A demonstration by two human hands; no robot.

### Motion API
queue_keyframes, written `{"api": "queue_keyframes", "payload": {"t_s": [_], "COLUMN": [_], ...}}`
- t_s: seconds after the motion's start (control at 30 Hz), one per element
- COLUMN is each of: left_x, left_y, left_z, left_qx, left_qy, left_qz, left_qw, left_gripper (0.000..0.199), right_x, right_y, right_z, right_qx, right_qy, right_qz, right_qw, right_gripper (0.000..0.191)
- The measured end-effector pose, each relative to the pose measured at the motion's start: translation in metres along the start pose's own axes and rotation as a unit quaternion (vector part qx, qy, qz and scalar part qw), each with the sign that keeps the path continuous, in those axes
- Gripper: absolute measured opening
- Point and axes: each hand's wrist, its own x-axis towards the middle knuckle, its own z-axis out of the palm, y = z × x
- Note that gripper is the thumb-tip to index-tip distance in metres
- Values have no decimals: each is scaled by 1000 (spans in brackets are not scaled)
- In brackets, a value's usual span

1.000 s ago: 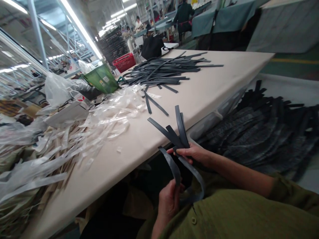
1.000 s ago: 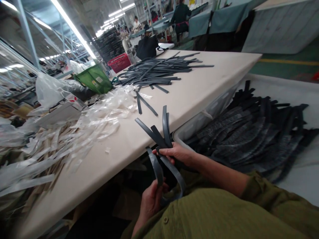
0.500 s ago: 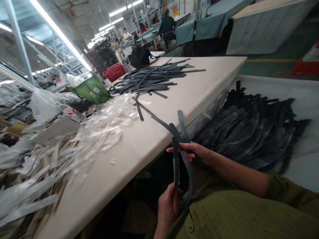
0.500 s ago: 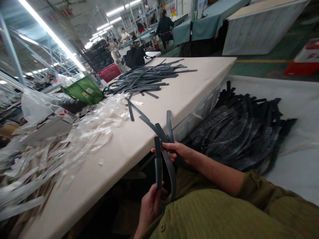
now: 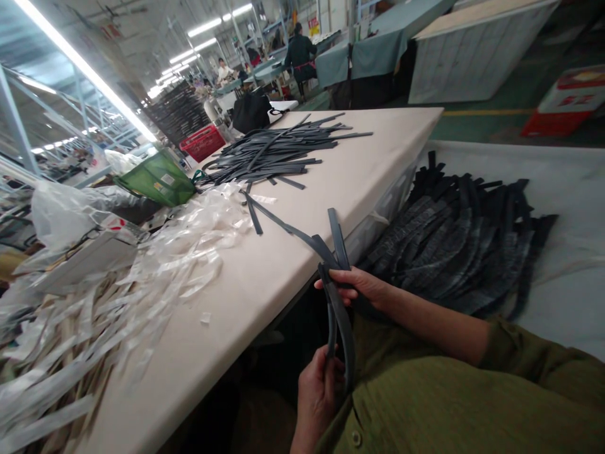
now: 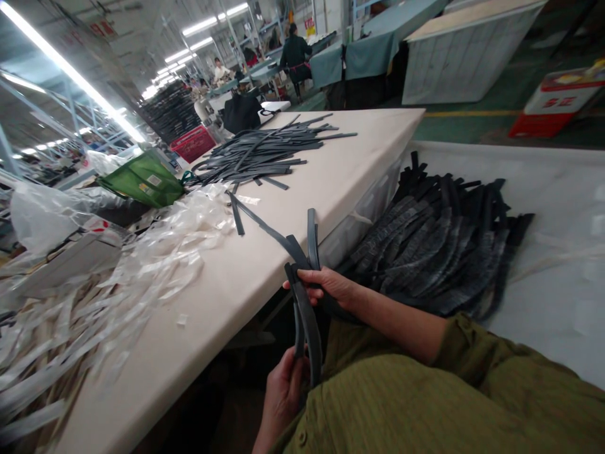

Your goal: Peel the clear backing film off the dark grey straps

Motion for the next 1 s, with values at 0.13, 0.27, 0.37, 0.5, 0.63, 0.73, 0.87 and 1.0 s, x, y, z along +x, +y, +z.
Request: {"api": "queue_keyframes", "payload": {"t_s": [0.13, 0.27, 0.37, 0.5, 0.63, 0.73, 0.87, 1.0], "left_x": [1, 0, 6, 28, 48, 49, 45, 51], "left_y": [3, 15, 34, 66, 83, 76, 48, 26], "left_z": [1, -1, -7, -7, 1, 12, 26, 37], "left_qx": [18, 35, 16, -22, -51, -17, 63, 80], "left_qy": [-14, -21, -29, -1, 56, 42, -14, -54], "left_qz": [-6, -18, 10, 70, 56, 67, 88, 102], "left_qw": [1000, 999, 999, 997, 996, 997, 994, 990], "left_gripper": [46, 41, 40, 43, 38, 35, 37, 38], "right_x": [0, 0, -3, -7, -14, -25, -49, -81], "right_y": [0, -2, -3, -3, -8, -21, -43, -66], "right_z": [2, 2, 6, 15, 22, 22, 13, -2], "right_qx": [-56, -70, -101, -180, -216, -232, -217, -214], "right_qy": [24, 31, 35, 71, 110, 142, 225, 284], "right_qz": [-35, -48, -61, -78, -117, -168, -242, -295], "right_qw": [998, 996, 992, 978, 963, 947, 918, 887], "right_gripper": [38, 39, 41, 38, 36, 33, 30, 32]}}
